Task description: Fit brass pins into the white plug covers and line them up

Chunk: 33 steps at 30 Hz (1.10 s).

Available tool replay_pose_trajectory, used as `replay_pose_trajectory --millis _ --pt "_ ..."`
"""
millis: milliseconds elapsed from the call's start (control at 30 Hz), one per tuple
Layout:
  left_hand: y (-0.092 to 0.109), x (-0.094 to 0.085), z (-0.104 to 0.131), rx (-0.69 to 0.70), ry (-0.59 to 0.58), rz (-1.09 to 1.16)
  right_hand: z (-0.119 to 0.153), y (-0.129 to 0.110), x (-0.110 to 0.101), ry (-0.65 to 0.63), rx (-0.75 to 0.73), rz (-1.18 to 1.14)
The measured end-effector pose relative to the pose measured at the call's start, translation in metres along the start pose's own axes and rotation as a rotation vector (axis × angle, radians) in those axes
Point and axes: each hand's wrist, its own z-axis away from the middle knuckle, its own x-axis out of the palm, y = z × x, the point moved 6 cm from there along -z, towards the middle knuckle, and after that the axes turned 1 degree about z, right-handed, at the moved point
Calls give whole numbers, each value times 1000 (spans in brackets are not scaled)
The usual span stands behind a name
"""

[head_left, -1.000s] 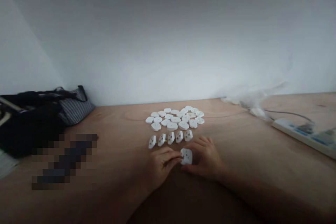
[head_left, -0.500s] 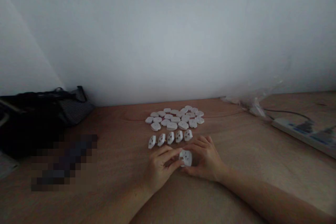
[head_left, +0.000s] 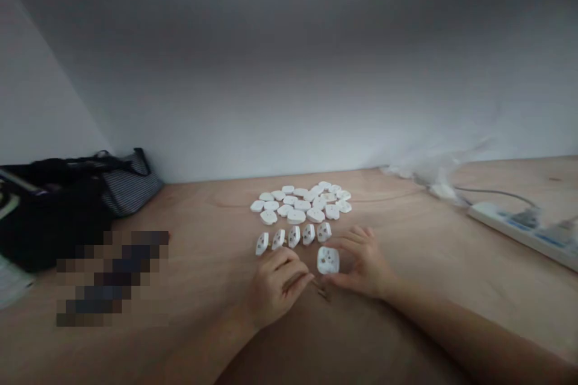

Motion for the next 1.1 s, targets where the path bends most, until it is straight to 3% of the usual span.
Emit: replay_pose_trajectory --millis 200,400,500,700,967,1100 --pt "3 29 4 -9 -332 132 2 15 -4 28 37 82" --pt "9 29 1 -20 -334 158 0 10 -3 19 11 83" --pt "10 23 -1 -4 -286 179 0 9 -2 -4 4 52" --pt "-2 5 -3 -84 -27 185 1 2 1 -57 -51 -20" --pt "-8 -2 -3 -183 71 206 0 -13 3 -111 -91 -64" --pt "-6 -5 -4 -162 138 259 -1 -17 4 -111 -73 -83"
